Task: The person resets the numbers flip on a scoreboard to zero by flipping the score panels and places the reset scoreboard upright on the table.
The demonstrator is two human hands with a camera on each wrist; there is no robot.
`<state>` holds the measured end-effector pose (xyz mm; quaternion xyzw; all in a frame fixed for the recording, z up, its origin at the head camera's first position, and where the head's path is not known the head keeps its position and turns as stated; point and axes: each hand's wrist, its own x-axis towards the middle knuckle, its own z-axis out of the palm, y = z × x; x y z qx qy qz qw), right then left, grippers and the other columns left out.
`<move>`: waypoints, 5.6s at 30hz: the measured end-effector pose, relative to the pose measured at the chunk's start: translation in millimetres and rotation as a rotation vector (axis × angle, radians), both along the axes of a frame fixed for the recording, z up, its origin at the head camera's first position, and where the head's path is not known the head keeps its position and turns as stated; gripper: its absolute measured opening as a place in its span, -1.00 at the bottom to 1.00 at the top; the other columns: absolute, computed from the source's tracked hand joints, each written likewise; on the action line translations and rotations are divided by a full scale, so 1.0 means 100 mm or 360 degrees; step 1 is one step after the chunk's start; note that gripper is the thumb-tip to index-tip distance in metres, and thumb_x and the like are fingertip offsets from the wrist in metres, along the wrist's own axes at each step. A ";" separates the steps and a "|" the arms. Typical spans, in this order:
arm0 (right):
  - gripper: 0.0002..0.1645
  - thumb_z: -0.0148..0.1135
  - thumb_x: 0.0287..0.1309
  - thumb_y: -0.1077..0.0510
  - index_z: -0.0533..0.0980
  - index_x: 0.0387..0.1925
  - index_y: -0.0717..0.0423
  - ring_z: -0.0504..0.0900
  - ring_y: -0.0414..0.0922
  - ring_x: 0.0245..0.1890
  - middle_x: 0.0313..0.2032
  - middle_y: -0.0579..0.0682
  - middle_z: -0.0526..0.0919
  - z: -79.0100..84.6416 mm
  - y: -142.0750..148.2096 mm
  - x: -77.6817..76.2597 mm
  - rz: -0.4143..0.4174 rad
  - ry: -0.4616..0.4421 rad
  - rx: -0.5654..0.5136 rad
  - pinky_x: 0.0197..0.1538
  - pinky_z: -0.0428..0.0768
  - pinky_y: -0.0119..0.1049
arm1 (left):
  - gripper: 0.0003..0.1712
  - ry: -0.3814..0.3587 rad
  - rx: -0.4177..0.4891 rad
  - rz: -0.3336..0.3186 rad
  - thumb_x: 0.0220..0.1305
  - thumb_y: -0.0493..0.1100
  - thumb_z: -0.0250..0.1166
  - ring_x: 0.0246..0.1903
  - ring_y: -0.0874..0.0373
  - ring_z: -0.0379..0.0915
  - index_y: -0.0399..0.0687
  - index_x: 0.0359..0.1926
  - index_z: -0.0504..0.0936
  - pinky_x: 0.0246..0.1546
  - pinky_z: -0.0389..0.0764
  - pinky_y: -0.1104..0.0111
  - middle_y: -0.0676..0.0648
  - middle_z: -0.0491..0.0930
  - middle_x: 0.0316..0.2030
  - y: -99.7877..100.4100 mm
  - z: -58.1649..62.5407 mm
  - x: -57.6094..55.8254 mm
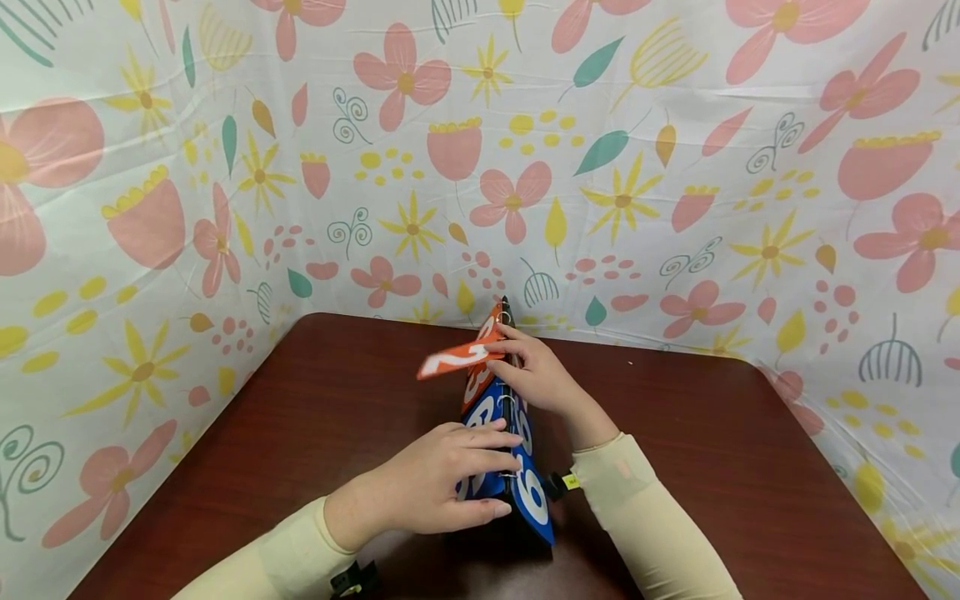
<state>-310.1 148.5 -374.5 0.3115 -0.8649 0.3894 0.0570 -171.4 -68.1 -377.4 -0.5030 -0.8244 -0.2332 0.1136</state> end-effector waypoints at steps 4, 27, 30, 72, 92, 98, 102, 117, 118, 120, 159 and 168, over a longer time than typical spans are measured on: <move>-0.58 0.22 0.41 0.01 0.65 0.19 0.02 0.31 0.15 0.53 0.55 0.03 0.28 0.00 0.00 0.00 0.0013 0.0018 0.0029 0.41 0.44 0.22 | -0.48 0.0014 0.0002 -0.0007 0.42 0.24 0.24 0.52 0.11 0.27 0.12 0.24 0.66 0.41 0.45 0.03 0.09 0.51 0.39 0.00 -0.01 0.00; -0.28 0.17 0.49 -0.06 0.20 0.56 -0.11 0.42 0.14 0.46 0.51 0.09 0.34 -0.25 0.37 -0.15 0.0093 -0.0383 -0.0392 0.42 0.42 0.24 | -0.48 -0.0032 -0.0029 -0.0013 0.47 0.24 0.18 0.53 0.10 0.25 0.14 0.27 0.64 0.43 0.44 0.03 0.12 0.48 0.41 0.00 0.01 0.01; -0.26 0.16 0.49 -0.09 0.17 0.57 -0.18 0.34 0.17 0.51 0.54 0.10 0.28 -0.31 0.37 -0.17 0.0089 -0.0448 -0.0358 0.43 0.37 0.28 | -0.48 -0.0043 -0.0034 -0.0010 0.46 0.25 0.18 0.53 0.11 0.24 0.15 0.28 0.63 0.43 0.44 0.03 0.12 0.48 0.41 0.00 0.01 0.02; -0.32 0.17 0.46 -0.12 0.34 0.49 0.00 0.60 0.09 0.09 0.18 0.18 0.58 -0.42 0.29 -0.22 -0.0119 -0.0411 -0.0250 0.17 0.63 0.00 | -0.47 -0.0070 -0.0033 0.0014 0.47 0.28 0.14 0.54 0.16 0.22 0.21 0.29 0.62 0.41 0.45 0.01 0.15 0.46 0.43 -0.02 0.01 0.02; -0.35 0.25 0.37 -0.23 0.48 0.37 -0.10 0.68 0.00 0.02 0.13 0.05 0.68 -0.43 0.31 -0.22 -0.0169 -0.0307 -0.0310 0.11 0.70 -0.05 | -0.48 -0.0070 -0.0027 0.0010 0.47 0.27 0.16 0.53 0.14 0.25 0.19 0.28 0.63 0.41 0.45 0.02 0.16 0.47 0.42 -0.01 0.01 0.02; -0.32 0.26 0.35 -0.27 0.48 0.38 -0.09 0.64 0.03 0.10 0.15 0.03 0.67 -0.43 0.32 -0.22 -0.0204 -0.0316 -0.0296 0.22 0.64 0.08 | -0.48 -0.0073 -0.0034 0.0015 0.47 0.27 0.16 0.53 0.15 0.24 0.19 0.28 0.63 0.41 0.46 0.02 0.16 0.47 0.41 0.00 0.00 0.02; -0.30 0.25 0.35 -0.27 0.47 0.39 -0.09 0.63 0.03 0.11 0.16 0.03 0.67 -0.43 0.32 -0.21 -0.0196 -0.0328 -0.0289 0.24 0.62 0.10 | -0.47 -0.0080 -0.0036 0.0015 0.47 0.27 0.15 0.53 0.15 0.24 0.19 0.28 0.63 0.41 0.46 0.02 0.16 0.47 0.41 0.00 0.00 0.02; -0.32 0.23 0.38 -0.24 0.45 0.41 -0.08 0.64 0.03 0.05 0.13 0.05 0.67 -0.42 0.35 -0.22 -0.0134 -0.0340 -0.0283 0.20 0.64 0.06 | -0.47 -0.0046 -0.0026 0.0005 0.46 0.27 0.16 0.53 0.13 0.26 0.18 0.28 0.63 0.40 0.46 0.04 0.15 0.47 0.41 0.00 -0.01 0.02; -0.32 0.23 0.38 -0.24 0.45 0.41 -0.09 0.64 0.03 0.04 0.13 0.05 0.67 -0.42 0.35 -0.22 -0.0130 -0.0341 -0.0284 0.19 0.65 0.05 | -0.47 -0.0043 -0.0025 0.0006 0.46 0.27 0.16 0.52 0.13 0.26 0.19 0.28 0.63 0.40 0.46 0.04 0.15 0.47 0.41 0.00 -0.01 0.02; -0.33 0.23 0.38 -0.24 0.45 0.41 -0.10 0.64 0.03 0.03 0.13 0.04 0.67 -0.42 0.35 -0.21 -0.0130 -0.0343 -0.0284 0.17 0.66 0.04 | -0.47 -0.0039 -0.0024 0.0008 0.46 0.27 0.16 0.52 0.13 0.26 0.19 0.28 0.63 0.40 0.46 0.04 0.15 0.47 0.41 0.00 -0.01 0.02; -0.22 0.19 0.38 -0.32 0.37 0.47 -0.08 0.65 0.02 0.05 0.20 0.11 0.63 -0.43 0.40 -0.22 -0.0149 -0.0471 -0.0140 0.24 0.63 0.06 | -0.48 -0.0044 -0.0018 -0.0001 0.47 0.26 0.16 0.52 0.13 0.26 0.18 0.28 0.63 0.41 0.45 0.03 0.17 0.46 0.42 0.00 -0.01 0.02; -0.24 0.18 0.38 -0.32 0.41 0.44 -0.02 0.63 0.03 0.11 0.18 0.12 0.66 -0.41 0.46 -0.24 -0.0148 -0.0502 -0.0047 0.29 0.58 0.12 | -0.48 -0.0022 -0.0021 -0.0002 0.47 0.25 0.16 0.52 0.11 0.28 0.18 0.28 0.63 0.41 0.46 0.04 0.16 0.47 0.42 0.01 -0.01 0.02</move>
